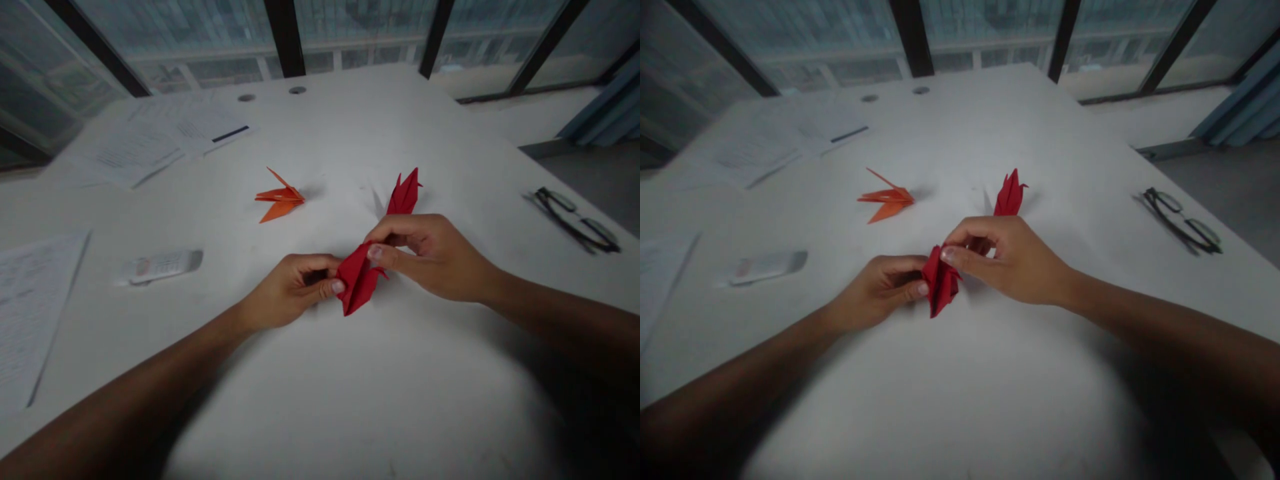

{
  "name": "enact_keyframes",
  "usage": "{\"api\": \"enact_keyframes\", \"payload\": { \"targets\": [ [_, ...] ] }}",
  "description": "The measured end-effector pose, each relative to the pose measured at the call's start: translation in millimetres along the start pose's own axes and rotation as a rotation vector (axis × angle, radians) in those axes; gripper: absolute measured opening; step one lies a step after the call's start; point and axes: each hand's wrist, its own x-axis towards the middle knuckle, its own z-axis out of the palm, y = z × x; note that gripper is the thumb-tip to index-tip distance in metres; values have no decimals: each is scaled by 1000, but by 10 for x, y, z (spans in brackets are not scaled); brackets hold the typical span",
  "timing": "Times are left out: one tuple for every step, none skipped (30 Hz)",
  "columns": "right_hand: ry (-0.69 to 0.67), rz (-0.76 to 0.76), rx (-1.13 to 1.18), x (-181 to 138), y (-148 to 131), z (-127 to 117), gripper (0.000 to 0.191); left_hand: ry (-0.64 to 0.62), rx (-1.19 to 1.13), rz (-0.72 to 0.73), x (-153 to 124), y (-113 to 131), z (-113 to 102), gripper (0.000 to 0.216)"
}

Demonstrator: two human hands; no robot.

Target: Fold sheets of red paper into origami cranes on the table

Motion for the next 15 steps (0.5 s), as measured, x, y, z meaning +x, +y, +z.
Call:
{"api": "enact_keyframes", "payload": {
  "targets": [
    [-3,5,-14,0,3,4,12,8,11,11,4,-6,2,26],
    [2,9,-29,0,1,9,12,34,22,31,8,-15,6,28],
    [17,13,-49,0,-6,14,13,80,34,54,10,-29,12,31],
    [42,15,-73,0,-17,21,13,149,44,83,10,-47,20,36],
    [79,18,-102,-1,-31,32,13,232,57,115,8,-68,30,40],
    [128,21,-136,-5,-47,45,14,313,78,150,3,-90,42,42],
    [182,20,-174,-11,-62,62,14,379,111,192,-3,-110,56,42],
    [232,16,-214,-21,-76,82,14,424,155,234,-11,-127,73,41],
    [268,6,-250,-35,-86,104,13,446,204,272,-20,-139,92,40],
    [284,-9,-281,-52,-93,127,13,449,255,302,-28,-142,112,39],
    [281,-33,-304,-71,-97,150,13,445,300,321,-35,-137,133,38],
    [264,-62,-322,-92,-97,172,14,438,340,336,-42,-125,153,37],
    [244,-92,-337,-112,-95,192,13,430,379,351,-47,-105,171,34],
    [228,-120,-349,-130,-91,208,13,420,421,365,-50,-81,187,30],
    [217,-143,-359,-145,-86,222,12,407,468,384,-53,-56,200,27]
  ]
}}
